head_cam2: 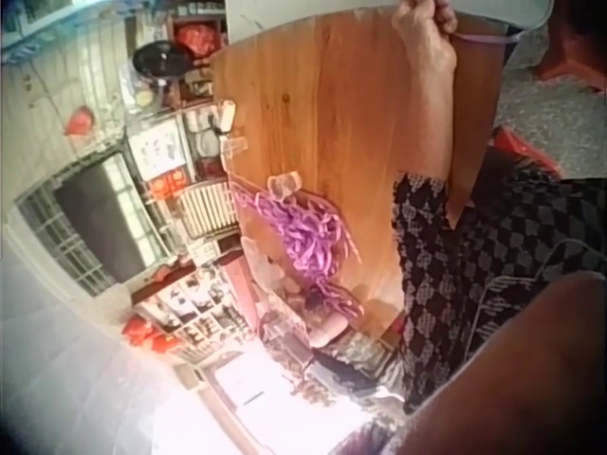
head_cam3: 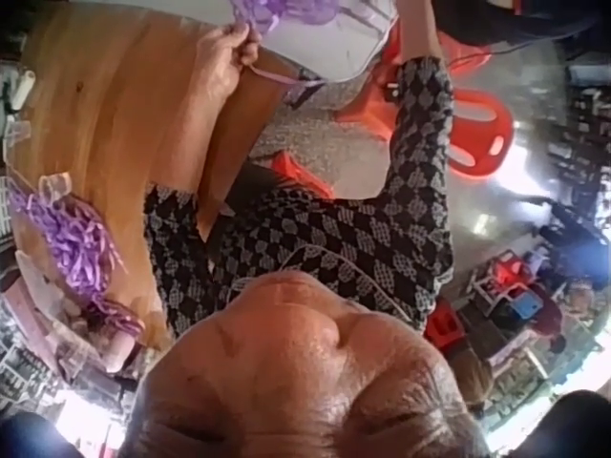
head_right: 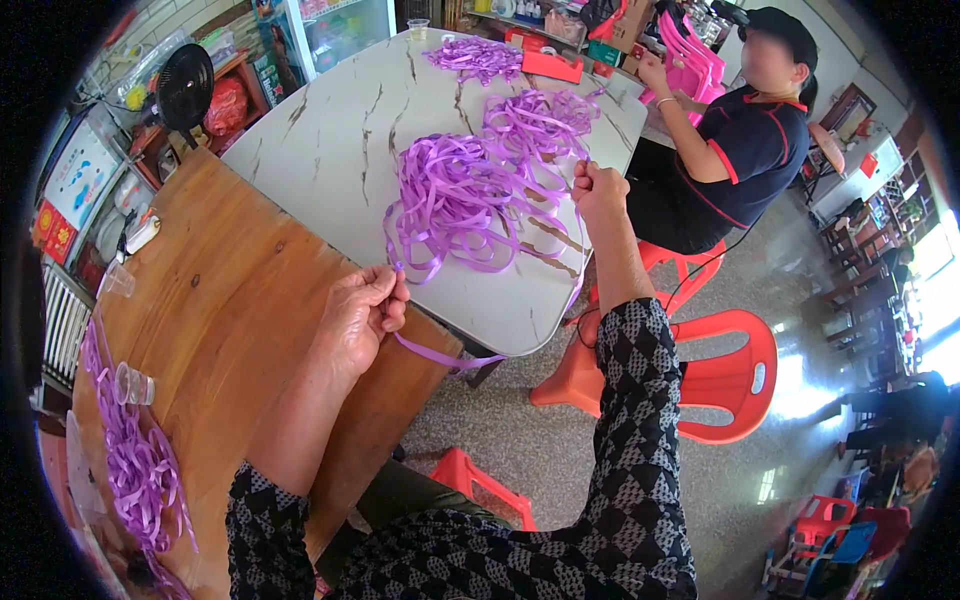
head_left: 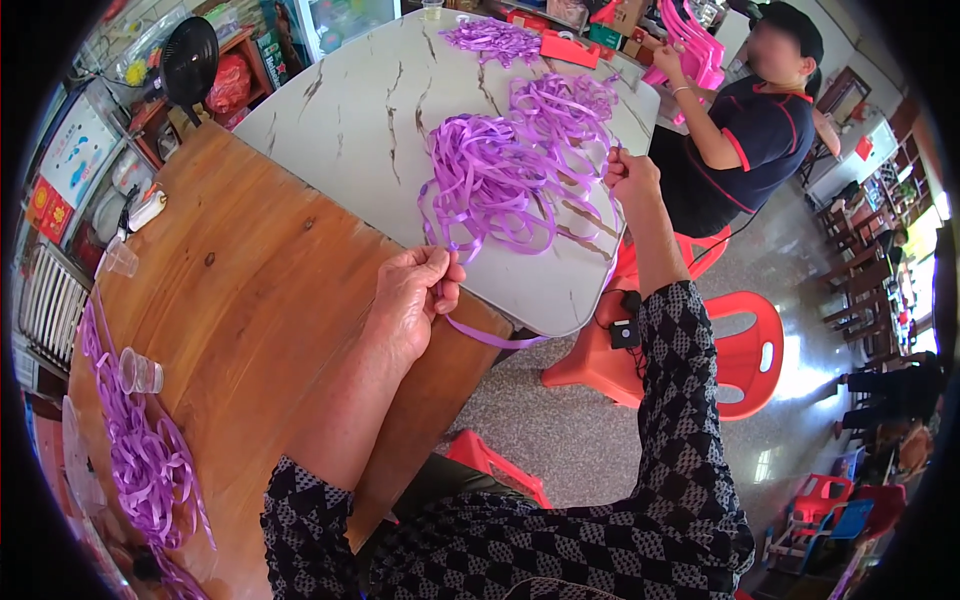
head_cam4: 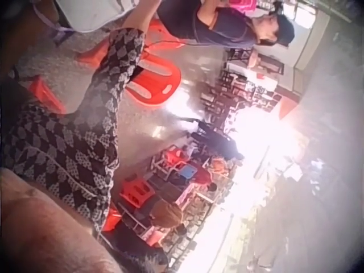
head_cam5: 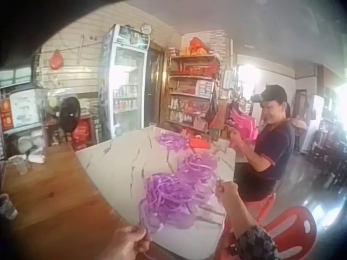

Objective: The person picks up a purple ribbon from a pile on a wooden table, stretches it out, and ties a series of knots into it by hand. After completing the knots, the person sets the ribbon aside and reaches for another to repeat the process.

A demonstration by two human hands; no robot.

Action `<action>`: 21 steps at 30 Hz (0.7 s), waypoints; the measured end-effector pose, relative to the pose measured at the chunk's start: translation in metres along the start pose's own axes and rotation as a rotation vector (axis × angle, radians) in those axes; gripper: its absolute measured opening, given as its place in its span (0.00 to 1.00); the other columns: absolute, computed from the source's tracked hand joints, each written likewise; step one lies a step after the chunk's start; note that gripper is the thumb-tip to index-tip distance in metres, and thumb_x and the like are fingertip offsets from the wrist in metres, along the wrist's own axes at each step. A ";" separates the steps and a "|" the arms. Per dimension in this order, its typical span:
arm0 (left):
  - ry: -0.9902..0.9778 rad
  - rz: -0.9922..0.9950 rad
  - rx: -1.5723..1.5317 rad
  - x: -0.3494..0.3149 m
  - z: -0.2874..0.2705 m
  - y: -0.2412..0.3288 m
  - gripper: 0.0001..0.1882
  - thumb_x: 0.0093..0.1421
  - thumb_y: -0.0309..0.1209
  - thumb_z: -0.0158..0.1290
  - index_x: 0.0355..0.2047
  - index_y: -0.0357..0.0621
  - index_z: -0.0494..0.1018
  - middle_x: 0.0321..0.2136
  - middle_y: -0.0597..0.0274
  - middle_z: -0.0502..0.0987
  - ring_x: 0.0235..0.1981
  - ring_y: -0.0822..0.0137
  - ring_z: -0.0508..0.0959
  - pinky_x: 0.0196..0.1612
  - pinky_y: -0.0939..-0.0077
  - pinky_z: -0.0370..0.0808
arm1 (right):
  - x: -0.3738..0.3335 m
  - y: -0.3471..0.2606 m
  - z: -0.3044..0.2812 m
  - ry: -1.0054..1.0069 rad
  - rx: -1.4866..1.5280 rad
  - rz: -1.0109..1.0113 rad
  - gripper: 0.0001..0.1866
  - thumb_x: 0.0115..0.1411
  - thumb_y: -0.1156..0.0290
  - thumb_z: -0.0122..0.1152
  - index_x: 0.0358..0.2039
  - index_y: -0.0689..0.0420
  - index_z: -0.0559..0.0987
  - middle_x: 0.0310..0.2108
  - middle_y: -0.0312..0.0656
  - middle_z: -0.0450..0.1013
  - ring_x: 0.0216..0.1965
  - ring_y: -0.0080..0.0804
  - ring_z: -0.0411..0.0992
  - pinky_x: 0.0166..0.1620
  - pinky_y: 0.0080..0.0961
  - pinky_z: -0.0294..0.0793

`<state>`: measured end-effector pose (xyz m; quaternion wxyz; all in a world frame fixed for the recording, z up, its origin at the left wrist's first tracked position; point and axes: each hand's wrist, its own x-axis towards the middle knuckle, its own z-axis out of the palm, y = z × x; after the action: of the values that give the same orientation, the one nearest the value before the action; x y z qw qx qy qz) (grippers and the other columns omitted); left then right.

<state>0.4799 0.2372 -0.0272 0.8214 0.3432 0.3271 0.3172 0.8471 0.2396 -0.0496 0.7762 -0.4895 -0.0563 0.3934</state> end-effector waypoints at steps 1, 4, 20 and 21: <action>0.008 -0.006 0.011 0.000 0.000 0.000 0.06 0.58 0.28 0.48 0.26 0.37 0.68 0.20 0.60 0.71 0.15 0.76 0.66 0.16 0.83 0.59 | 0.001 -0.001 -0.002 0.000 -0.003 0.000 0.08 0.60 0.73 0.41 0.29 0.63 0.68 0.20 0.36 0.63 0.16 0.18 0.54 0.18 0.14 0.51; -0.015 -0.010 0.002 0.001 0.000 0.001 0.06 0.58 0.27 0.48 0.26 0.37 0.68 0.20 0.60 0.71 0.15 0.76 0.66 0.16 0.83 0.59 | 0.003 -0.005 -0.005 -0.023 0.068 0.003 0.05 0.58 0.76 0.44 0.28 0.64 0.68 0.21 0.39 0.66 0.15 0.19 0.55 0.16 0.15 0.53; -0.047 -0.015 0.027 -0.002 -0.005 0.002 0.05 0.57 0.28 0.49 0.29 0.38 0.69 0.20 0.63 0.71 0.16 0.77 0.66 0.19 0.84 0.60 | -0.079 0.020 0.039 -0.330 -0.057 0.167 0.04 0.54 0.77 0.50 0.29 0.66 0.69 0.19 0.35 0.62 0.14 0.16 0.52 0.16 0.12 0.48; -0.039 -0.007 0.019 -0.003 -0.005 0.002 0.06 0.57 0.28 0.49 0.28 0.37 0.69 0.20 0.63 0.71 0.16 0.77 0.66 0.19 0.84 0.60 | -0.099 0.025 0.049 -0.400 -0.133 0.198 0.06 0.55 0.76 0.50 0.31 0.66 0.69 0.19 0.34 0.62 0.13 0.15 0.52 0.16 0.12 0.47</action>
<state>0.4739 0.2376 -0.0275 0.8253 0.3560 0.3153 0.3046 0.7424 0.2140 -0.0156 0.6733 -0.4549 -0.1867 0.5521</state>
